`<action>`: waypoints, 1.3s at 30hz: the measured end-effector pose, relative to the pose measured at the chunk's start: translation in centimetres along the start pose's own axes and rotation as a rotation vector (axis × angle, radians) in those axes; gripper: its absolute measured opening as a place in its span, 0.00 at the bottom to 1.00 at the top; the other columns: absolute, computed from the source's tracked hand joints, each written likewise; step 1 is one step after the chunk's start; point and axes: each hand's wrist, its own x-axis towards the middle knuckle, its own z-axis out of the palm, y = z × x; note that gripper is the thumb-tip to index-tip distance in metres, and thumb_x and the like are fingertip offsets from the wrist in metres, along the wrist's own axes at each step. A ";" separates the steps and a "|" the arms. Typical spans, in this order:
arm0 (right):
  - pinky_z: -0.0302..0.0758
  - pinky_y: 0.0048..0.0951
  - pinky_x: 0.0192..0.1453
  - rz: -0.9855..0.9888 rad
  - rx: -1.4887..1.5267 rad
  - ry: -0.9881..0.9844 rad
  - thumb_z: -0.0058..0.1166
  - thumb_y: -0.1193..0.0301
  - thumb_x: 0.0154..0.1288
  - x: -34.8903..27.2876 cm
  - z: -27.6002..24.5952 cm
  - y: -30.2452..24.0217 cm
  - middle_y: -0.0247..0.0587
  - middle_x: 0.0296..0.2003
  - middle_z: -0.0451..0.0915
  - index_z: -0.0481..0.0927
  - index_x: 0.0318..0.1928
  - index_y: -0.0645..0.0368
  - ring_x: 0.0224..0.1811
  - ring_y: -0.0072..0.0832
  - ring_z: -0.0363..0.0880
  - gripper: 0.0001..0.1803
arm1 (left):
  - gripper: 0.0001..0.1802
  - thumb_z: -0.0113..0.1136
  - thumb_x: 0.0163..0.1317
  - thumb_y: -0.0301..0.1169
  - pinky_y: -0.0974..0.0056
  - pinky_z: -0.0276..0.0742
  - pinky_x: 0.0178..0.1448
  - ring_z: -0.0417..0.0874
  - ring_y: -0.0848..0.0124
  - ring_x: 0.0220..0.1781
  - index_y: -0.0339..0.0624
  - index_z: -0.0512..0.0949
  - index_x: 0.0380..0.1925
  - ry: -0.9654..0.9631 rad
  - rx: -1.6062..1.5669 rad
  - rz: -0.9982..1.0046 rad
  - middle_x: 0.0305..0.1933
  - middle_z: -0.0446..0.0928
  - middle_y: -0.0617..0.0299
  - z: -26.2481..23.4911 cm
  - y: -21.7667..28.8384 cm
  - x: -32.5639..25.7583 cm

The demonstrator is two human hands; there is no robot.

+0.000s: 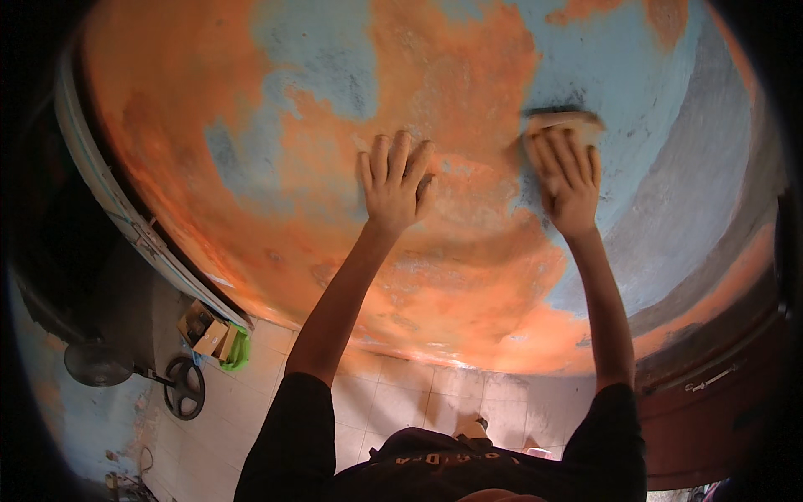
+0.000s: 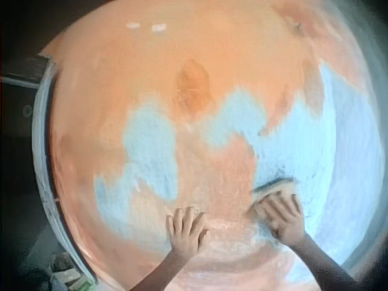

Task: The person sands a wall with a textured surface by hand using a piece of sandpaper.

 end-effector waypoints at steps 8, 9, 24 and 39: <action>0.55 0.54 0.75 0.174 0.077 0.056 0.52 0.67 0.68 -4.0 0.5 0.8 0.34 0.68 0.71 0.77 0.65 0.43 0.72 0.38 0.66 0.24 | 0.25 0.40 0.72 0.48 0.38 0.60 0.60 0.68 0.42 0.62 0.46 0.79 0.53 -0.017 0.010 0.011 0.62 0.73 0.46 0.4 -0.3 -0.2; 0.55 0.56 0.74 0.222 0.039 -0.008 0.51 0.69 0.68 -4.9 0.9 0.0 0.36 0.68 0.71 0.77 0.65 0.44 0.72 0.40 0.66 0.24 | 0.25 0.40 0.72 0.48 0.38 0.60 0.60 0.68 0.41 0.62 0.46 0.79 0.54 -0.019 -0.002 0.012 0.62 0.73 0.45 0.4 -0.2 -0.4; 0.54 0.66 0.71 0.431 0.207 0.050 0.56 0.74 0.62 -9.7 1.4 -1.1 0.33 0.74 0.63 0.74 0.66 0.41 0.76 0.49 0.57 0.30 | 0.29 0.44 0.70 0.51 0.34 0.51 0.70 0.63 0.38 0.71 0.43 0.78 0.59 -0.029 0.045 0.024 0.69 0.69 0.40 2.0 0.0 -1.6; 0.56 0.60 0.73 -0.203 0.324 -0.233 0.48 0.72 0.65 -2.4 -0.5 1.7 0.41 0.75 0.60 0.70 0.70 0.42 0.78 0.38 0.55 0.32 | 0.36 0.46 0.69 0.46 0.26 0.33 0.74 0.41 0.26 0.77 0.36 0.60 0.72 -0.287 -0.091 -0.558 0.77 0.47 0.28 1.5 7.6 -5.7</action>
